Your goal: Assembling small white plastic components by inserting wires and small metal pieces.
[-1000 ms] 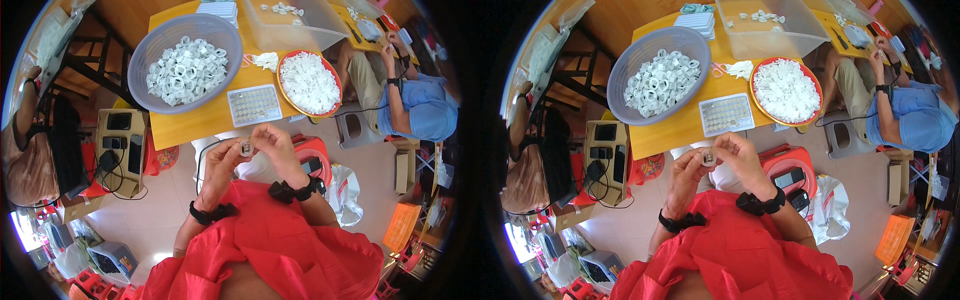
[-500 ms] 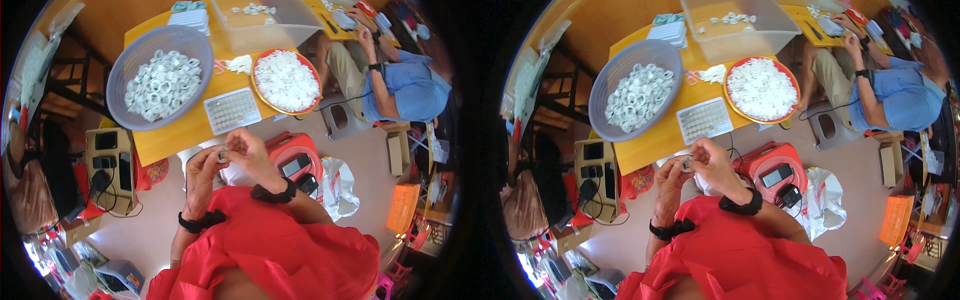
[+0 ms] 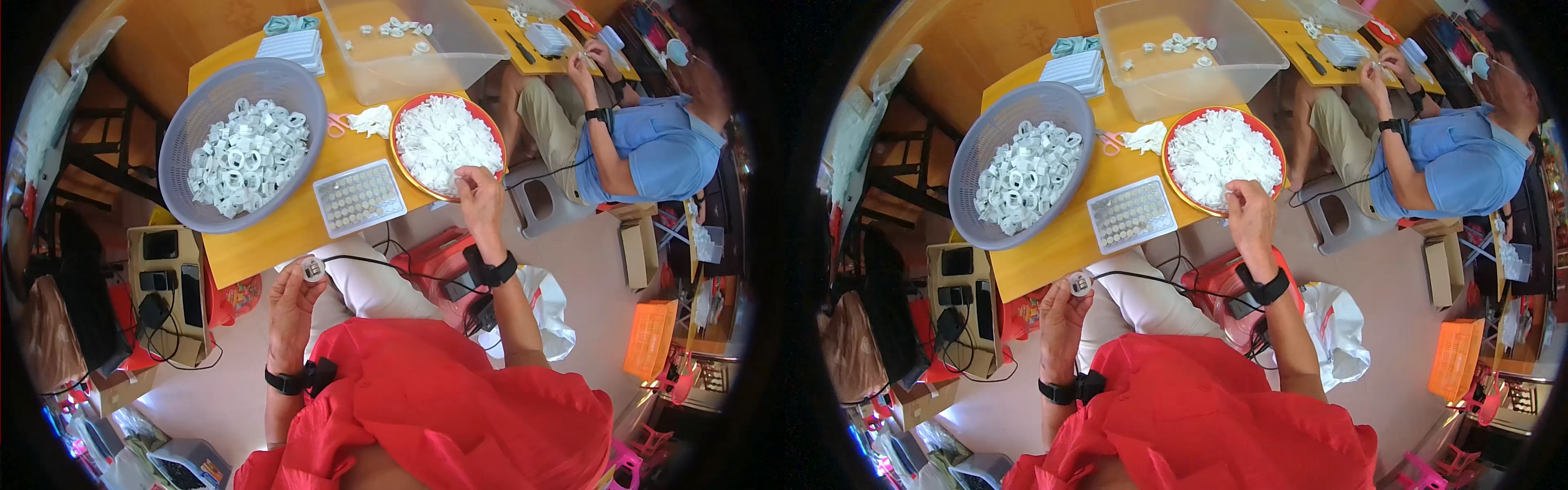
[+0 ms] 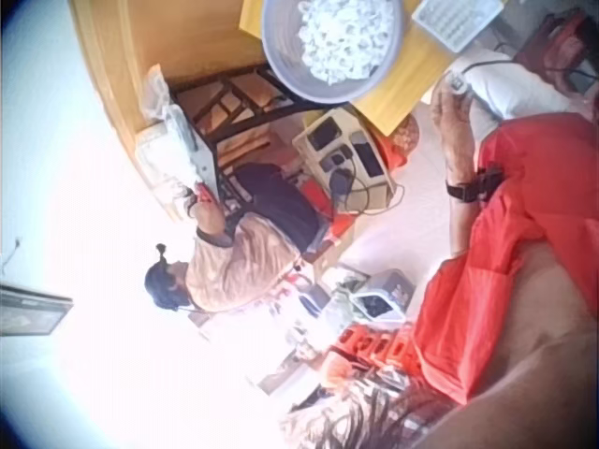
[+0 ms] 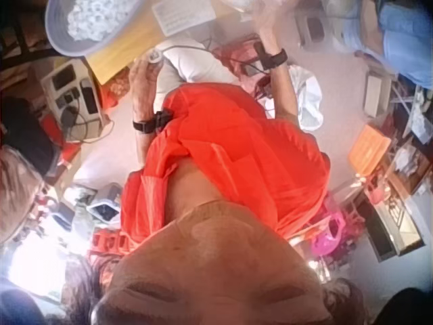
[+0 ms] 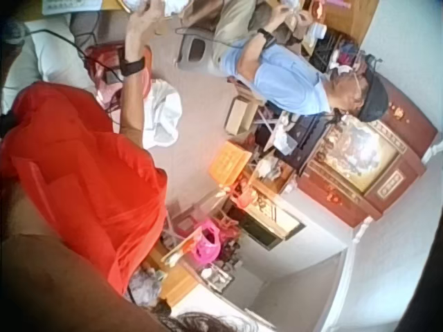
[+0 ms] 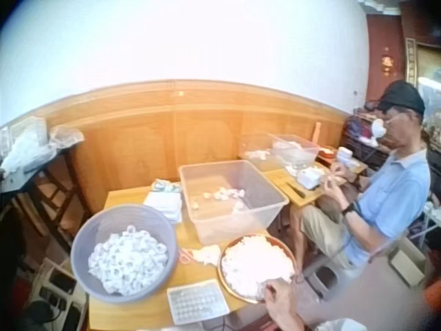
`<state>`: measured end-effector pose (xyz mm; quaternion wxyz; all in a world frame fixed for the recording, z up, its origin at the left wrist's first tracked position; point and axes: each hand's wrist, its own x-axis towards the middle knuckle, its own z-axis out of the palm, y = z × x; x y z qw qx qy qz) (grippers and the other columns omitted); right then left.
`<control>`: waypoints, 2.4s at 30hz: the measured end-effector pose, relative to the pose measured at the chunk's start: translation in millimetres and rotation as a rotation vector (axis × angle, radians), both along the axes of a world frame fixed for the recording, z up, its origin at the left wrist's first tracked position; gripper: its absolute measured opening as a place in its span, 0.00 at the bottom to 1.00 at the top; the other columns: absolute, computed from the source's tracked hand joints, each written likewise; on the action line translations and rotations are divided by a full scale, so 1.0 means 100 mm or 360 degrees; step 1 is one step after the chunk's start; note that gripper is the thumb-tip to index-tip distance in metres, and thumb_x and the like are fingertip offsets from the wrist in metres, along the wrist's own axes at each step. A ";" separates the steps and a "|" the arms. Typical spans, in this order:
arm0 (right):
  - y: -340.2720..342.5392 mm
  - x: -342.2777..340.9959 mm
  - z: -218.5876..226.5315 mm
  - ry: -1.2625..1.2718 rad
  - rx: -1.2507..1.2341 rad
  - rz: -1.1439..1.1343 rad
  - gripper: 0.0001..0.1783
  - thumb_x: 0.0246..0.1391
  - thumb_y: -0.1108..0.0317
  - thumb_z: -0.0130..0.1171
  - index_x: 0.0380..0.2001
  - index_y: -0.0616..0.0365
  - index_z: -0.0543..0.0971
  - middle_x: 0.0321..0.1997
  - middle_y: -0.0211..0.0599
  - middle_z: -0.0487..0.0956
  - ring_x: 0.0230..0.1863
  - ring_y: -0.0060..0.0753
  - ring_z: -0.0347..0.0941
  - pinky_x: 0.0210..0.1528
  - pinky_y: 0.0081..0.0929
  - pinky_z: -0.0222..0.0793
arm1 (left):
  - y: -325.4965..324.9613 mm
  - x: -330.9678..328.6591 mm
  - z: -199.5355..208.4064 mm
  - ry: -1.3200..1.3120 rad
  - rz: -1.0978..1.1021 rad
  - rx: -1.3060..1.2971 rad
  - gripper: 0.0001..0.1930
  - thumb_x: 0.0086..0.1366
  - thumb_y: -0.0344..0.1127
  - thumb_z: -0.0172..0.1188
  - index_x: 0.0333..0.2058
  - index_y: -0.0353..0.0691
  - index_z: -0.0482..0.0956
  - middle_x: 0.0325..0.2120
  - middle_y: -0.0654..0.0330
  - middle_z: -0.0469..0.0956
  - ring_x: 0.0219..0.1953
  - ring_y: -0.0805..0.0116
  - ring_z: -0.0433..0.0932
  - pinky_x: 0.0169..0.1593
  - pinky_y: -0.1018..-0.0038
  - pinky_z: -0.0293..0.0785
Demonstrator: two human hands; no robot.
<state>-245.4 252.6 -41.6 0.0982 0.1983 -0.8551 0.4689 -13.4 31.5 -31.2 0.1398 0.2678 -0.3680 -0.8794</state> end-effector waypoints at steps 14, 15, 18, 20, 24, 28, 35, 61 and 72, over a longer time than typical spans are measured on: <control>-0.09 -0.21 -0.01 0.0113 0.0426 0.0128 0.07 0.37 0.78 0.59 0.25 0.60 0.75 0.25 0.40 0.73 0.31 0.42 0.71 0.35 0.32 0.65 | -0.01 0.00 -0.02 -0.0037 0.0026 0.0076 0.12 0.65 0.33 0.49 0.41 0.31 0.73 0.35 0.56 0.77 0.33 0.69 0.78 0.39 0.78 0.78; -0.08 -0.21 -0.01 -0.0062 0.0310 0.0116 0.07 0.37 0.79 0.59 0.25 0.61 0.75 0.25 0.38 0.73 0.29 0.37 0.71 0.33 0.29 0.65 | 0.00 0.00 -0.02 -0.0035 0.0026 0.0077 0.12 0.65 0.33 0.49 0.41 0.31 0.73 0.35 0.56 0.77 0.33 0.69 0.78 0.39 0.78 0.78; -0.04 -0.26 -0.02 -0.0387 -0.0008 0.0114 0.06 0.39 0.79 0.59 0.25 0.61 0.75 0.24 0.33 0.74 0.25 0.24 0.69 0.29 0.21 0.64 | 0.00 0.00 -0.03 -0.0032 0.0011 0.0099 0.12 0.65 0.33 0.49 0.41 0.32 0.74 0.35 0.56 0.77 0.33 0.69 0.79 0.39 0.78 0.78; -0.03 -0.25 0.00 -0.0542 -0.0206 0.0121 0.05 0.40 0.78 0.60 0.25 0.61 0.76 0.24 0.29 0.74 0.23 0.18 0.68 0.28 0.17 0.63 | 0.01 0.01 -0.03 -0.0014 0.0006 0.0111 0.11 0.65 0.33 0.49 0.41 0.32 0.74 0.35 0.56 0.77 0.33 0.69 0.79 0.39 0.78 0.78; -0.05 -0.16 0.17 -0.0902 -0.0711 0.0255 0.07 0.44 0.77 0.60 0.31 0.61 0.77 0.25 0.22 0.73 0.25 0.11 0.65 0.28 0.11 0.60 | 0.00 0.04 -0.04 -0.0029 0.0015 0.0099 0.12 0.65 0.33 0.49 0.42 0.32 0.74 0.35 0.56 0.77 0.34 0.69 0.78 0.39 0.78 0.78; -0.15 -0.04 0.31 -0.1170 -0.0743 0.0392 0.10 0.47 0.76 0.58 0.36 0.62 0.77 0.25 0.23 0.73 0.25 0.11 0.65 0.28 0.10 0.60 | -0.01 0.07 -0.02 -0.0007 -0.0016 0.0089 0.12 0.65 0.33 0.49 0.42 0.31 0.73 0.35 0.56 0.77 0.34 0.68 0.78 0.39 0.78 0.78; -0.61 0.57 0.58 -0.1359 -0.0748 0.0762 0.05 0.49 0.73 0.57 0.30 0.63 0.75 0.23 0.25 0.74 0.25 0.14 0.67 0.30 0.13 0.63 | 0.07 -0.02 0.12 -0.0012 -0.0161 0.0026 0.13 0.65 0.34 0.49 0.44 0.32 0.72 0.38 0.57 0.76 0.38 0.68 0.76 0.42 0.75 0.76; -0.91 1.18 0.66 -0.0409 -0.0109 0.1189 0.06 0.42 0.82 0.57 0.27 0.63 0.75 0.24 0.38 0.71 0.23 0.33 0.72 0.26 0.24 0.68 | 0.09 0.00 0.18 -0.0044 -0.0327 -0.0145 0.12 0.64 0.32 0.50 0.43 0.34 0.75 0.37 0.58 0.77 0.37 0.71 0.77 0.42 0.75 0.76; -0.90 1.23 0.55 -0.0486 -0.0273 0.1047 0.08 0.43 0.80 0.58 0.29 0.62 0.71 0.26 0.34 0.72 0.24 0.26 0.71 0.26 0.20 0.67 | 0.12 -0.05 0.23 -0.0042 -0.0320 -0.0296 0.10 0.62 0.28 0.52 0.41 0.33 0.75 0.35 0.58 0.77 0.36 0.71 0.77 0.43 0.74 0.74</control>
